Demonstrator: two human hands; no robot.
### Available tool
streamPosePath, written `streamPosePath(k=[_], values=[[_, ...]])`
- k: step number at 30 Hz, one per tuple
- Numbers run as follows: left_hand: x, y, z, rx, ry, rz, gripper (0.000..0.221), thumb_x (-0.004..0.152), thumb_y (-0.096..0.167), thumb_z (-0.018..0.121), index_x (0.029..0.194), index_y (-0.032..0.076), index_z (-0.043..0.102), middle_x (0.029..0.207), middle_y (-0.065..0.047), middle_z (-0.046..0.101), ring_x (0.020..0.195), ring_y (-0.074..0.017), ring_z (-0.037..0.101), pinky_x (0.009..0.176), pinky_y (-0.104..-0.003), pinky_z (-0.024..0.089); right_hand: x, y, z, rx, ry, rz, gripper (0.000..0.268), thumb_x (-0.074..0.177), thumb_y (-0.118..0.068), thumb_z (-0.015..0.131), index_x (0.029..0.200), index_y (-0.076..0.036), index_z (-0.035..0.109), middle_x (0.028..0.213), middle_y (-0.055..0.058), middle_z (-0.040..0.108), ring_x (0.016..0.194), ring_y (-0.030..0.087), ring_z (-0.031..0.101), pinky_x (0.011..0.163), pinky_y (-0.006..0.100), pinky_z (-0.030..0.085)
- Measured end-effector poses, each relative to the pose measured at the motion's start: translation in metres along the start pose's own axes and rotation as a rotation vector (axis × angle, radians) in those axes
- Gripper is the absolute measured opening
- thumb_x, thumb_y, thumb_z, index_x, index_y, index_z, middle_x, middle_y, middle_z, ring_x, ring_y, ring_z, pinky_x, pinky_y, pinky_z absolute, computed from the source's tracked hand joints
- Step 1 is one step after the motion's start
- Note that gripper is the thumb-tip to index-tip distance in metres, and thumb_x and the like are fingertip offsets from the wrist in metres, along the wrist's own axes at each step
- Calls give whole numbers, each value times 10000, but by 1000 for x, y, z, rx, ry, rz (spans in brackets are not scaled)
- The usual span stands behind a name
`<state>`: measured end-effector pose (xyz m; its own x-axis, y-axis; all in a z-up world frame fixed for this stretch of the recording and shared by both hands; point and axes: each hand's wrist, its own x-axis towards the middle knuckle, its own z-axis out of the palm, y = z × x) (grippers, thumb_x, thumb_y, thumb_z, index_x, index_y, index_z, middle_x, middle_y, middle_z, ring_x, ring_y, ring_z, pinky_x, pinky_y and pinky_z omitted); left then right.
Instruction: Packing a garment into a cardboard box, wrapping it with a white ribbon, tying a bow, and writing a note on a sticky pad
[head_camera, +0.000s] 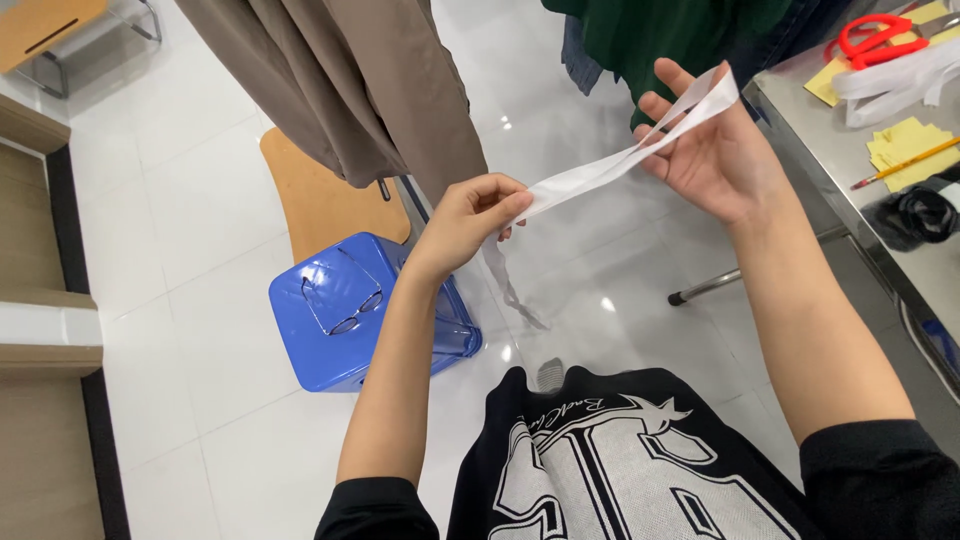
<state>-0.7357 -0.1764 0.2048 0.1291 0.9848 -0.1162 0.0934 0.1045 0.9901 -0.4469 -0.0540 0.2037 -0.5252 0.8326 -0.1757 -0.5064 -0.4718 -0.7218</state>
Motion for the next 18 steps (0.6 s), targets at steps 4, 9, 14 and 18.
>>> streamPosePath(k=[4,9,14,18], values=[[1,-3,-1,60,-29,-44,209,1005,293,703,973,91,747,858,-8,707,718,-89,570,700,-240,514,3,-11,-1,-111,56,18,749,845,-565,780,1446,-169,572,1080,7,623,929,165,630,901,344,579],[-2,-2,-2,103,-35,-133,193,998,282,720,960,100,770,831,-7,756,687,-88,588,670,-227,456,3,-18,-17,-218,41,37,689,929,-513,756,1466,-139,538,953,-56,669,859,83,675,1006,351,608],[-1,-13,0,18,-61,-110,200,999,257,723,956,65,755,822,-45,751,686,-110,616,714,-238,497,-9,-22,2,-184,102,28,622,939,-392,760,1476,-140,572,1172,57,770,947,161,785,953,312,652],[0,-22,3,-21,-109,-78,170,994,212,734,929,60,772,833,-49,764,773,-102,691,774,-224,532,-12,-25,-16,145,-182,-8,464,1038,-4,605,1490,-97,649,1074,63,557,619,40,426,927,319,641]])
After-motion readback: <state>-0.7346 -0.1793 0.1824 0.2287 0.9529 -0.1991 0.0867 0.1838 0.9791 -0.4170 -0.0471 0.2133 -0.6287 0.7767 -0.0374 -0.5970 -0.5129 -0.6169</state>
